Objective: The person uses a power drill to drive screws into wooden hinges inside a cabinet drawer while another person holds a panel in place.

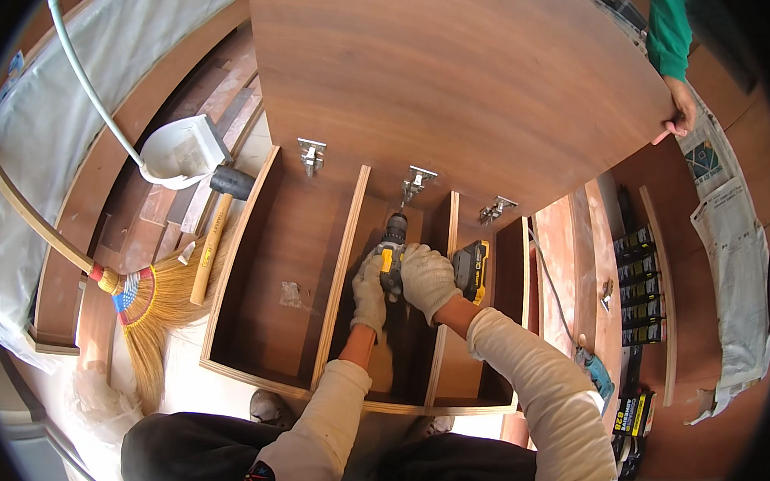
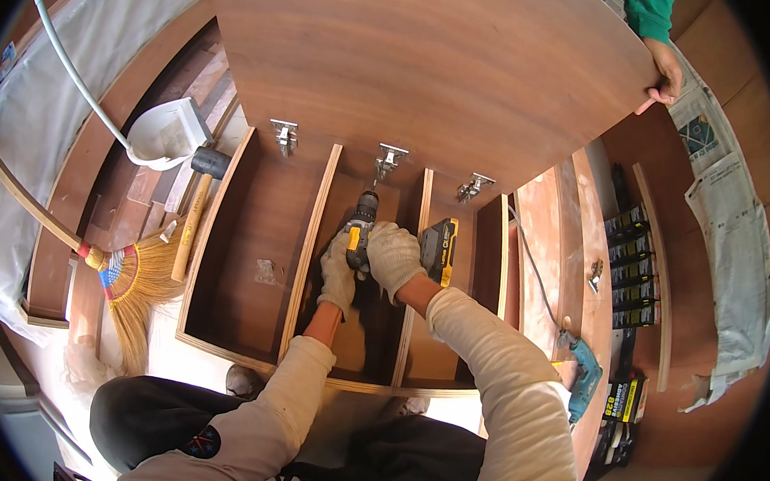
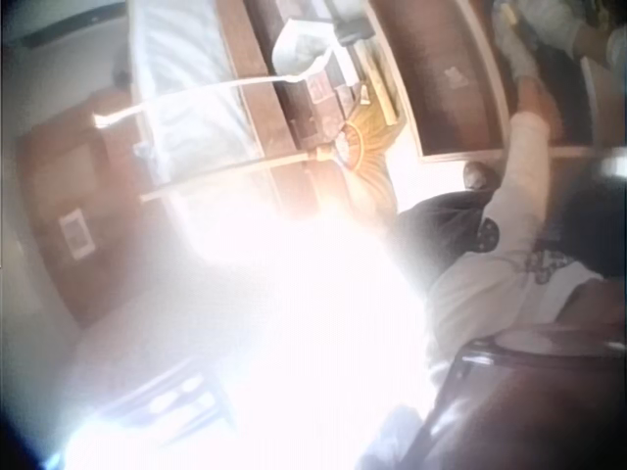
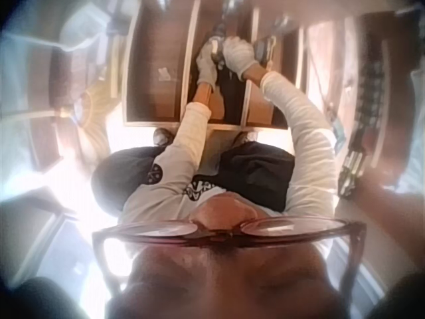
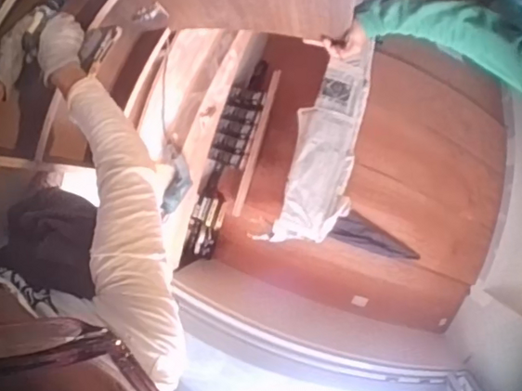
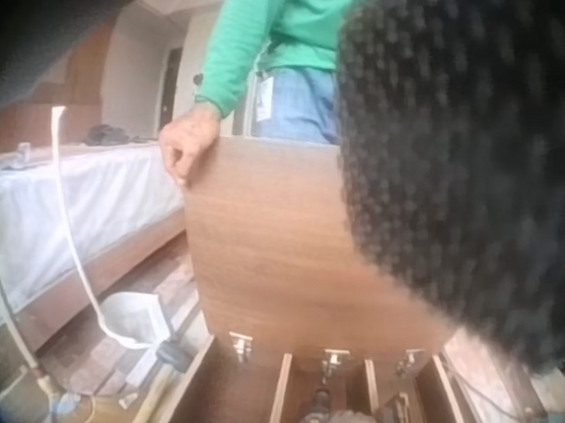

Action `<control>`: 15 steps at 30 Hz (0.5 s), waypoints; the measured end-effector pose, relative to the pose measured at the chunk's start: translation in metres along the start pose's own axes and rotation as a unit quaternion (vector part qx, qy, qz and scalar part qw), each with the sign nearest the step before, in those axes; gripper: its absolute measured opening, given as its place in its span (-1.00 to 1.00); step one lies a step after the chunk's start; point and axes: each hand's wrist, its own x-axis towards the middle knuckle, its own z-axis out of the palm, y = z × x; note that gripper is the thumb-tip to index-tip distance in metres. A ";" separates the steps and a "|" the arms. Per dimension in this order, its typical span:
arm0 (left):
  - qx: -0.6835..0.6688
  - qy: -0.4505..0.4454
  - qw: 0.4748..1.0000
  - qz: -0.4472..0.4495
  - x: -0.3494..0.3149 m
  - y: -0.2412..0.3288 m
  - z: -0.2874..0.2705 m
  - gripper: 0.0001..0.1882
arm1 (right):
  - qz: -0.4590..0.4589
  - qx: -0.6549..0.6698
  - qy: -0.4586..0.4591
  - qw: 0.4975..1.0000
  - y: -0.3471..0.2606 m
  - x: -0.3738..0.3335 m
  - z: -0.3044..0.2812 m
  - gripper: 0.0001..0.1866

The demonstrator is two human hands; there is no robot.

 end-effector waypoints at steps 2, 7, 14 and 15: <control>0.029 0.003 1.000 -0.003 0.005 -0.001 -0.005 -0.55 | 0.003 0.006 0.002 1.000 -0.002 0.000 -0.003 -0.60; 0.462 0.107 0.871 0.130 0.032 0.010 0.036 -0.41 | 0.017 -0.030 -0.011 0.999 0.025 -0.008 0.014 -0.66; 0.451 -0.153 0.879 0.020 0.225 0.051 0.028 -0.74 | -0.033 0.009 0.020 0.999 -0.007 0.005 -0.004 -0.68; 0.231 -0.132 0.955 -0.134 0.194 0.020 0.078 -0.78 | 0.008 -0.007 0.000 1.000 0.021 -0.009 0.013 -0.68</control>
